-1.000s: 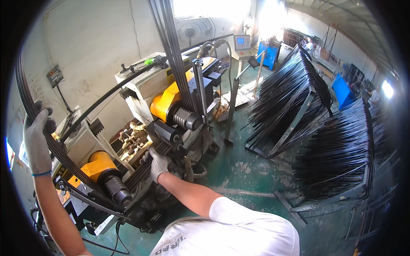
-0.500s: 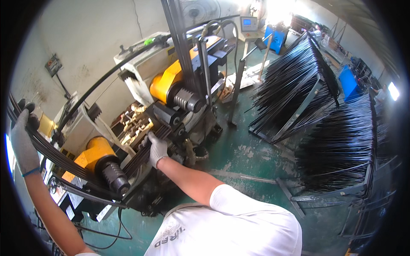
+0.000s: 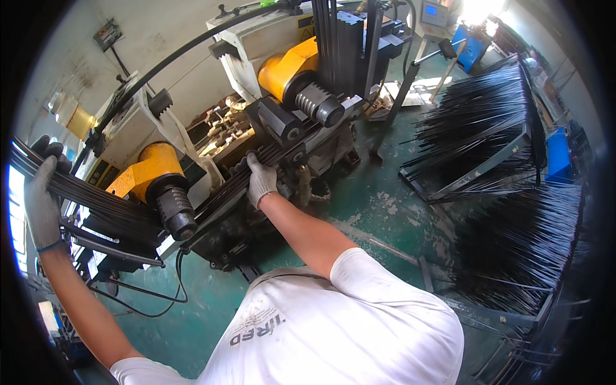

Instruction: The person picks up a bundle of long metal rods, feeds them into a forming machine to bend them into a rectangular frame shape, and then hangs the finished frames on a storage rack.

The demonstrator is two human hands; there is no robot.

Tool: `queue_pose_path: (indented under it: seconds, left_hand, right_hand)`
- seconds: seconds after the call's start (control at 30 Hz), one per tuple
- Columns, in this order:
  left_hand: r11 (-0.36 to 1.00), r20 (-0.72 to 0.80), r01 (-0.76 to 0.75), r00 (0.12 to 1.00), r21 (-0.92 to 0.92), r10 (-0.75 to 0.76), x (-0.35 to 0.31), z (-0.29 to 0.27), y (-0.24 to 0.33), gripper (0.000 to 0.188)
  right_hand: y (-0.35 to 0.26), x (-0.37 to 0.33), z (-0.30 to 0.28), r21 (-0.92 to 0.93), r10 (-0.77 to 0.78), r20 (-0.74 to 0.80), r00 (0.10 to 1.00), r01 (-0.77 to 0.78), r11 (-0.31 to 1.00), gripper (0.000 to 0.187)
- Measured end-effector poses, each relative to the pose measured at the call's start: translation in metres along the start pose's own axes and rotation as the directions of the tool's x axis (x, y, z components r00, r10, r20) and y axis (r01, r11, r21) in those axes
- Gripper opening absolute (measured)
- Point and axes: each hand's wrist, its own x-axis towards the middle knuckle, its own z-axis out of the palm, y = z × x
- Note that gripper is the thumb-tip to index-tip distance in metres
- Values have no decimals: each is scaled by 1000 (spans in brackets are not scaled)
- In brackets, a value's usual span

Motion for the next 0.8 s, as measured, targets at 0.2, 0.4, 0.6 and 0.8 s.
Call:
queue_pose_path:
  seconds: [0.2, 0.4, 0.6, 0.8]
  left_hand:
    - [999, 41, 5, 999, 53, -8, 2, -3, -4, 47]
    - [925, 64, -52, 997, 376, 30, 9, -54, -28, 48]
    - [856, 213, -173, 974, 487, 76, 22, -58, -32, 43]
    - [503, 253, -297, 955, 812, 155, 30, -98, -61, 38]
  right_hand:
    - [0, 8, -13, -16, 4, 34, 999, -3, 1000, 28]
    - [-2, -7, -15, -42, 65, 103, 993, -61, 997, 34]
    - [0, 1, -18, -165, -87, 9, 996, 88, 982, 22]
    - [-32, -30, 6, -230, -40, 65, 997, 54, 972, 31]
